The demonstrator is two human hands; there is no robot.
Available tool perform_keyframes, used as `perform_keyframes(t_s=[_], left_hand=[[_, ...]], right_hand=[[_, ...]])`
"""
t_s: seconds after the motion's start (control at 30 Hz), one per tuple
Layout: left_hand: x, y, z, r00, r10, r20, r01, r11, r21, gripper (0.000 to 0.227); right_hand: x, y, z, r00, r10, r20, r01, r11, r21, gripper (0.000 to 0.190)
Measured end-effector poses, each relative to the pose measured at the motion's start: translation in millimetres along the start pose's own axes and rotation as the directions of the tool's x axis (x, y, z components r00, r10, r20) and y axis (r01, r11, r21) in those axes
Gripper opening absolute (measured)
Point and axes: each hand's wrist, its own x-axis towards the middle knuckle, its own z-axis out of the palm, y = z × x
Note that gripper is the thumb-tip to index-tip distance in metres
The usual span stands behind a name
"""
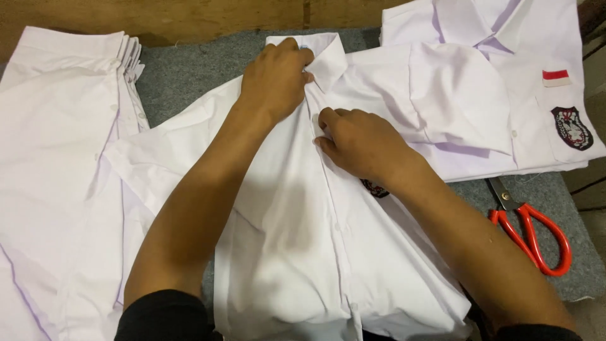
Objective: Buttoning and smoothing a white school shirt on a flat work surface in preparation for folding.
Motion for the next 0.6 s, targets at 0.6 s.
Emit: perform_keyframes(t_s=[0.6], left_hand=[[34,-51,39,0.962,0.008,-0.274,-0.021,0.999,-0.046,0.019]], right_hand=[[3,8,24,0.927,-0.210,-0.310,0.213,0.977,-0.024,0.030]])
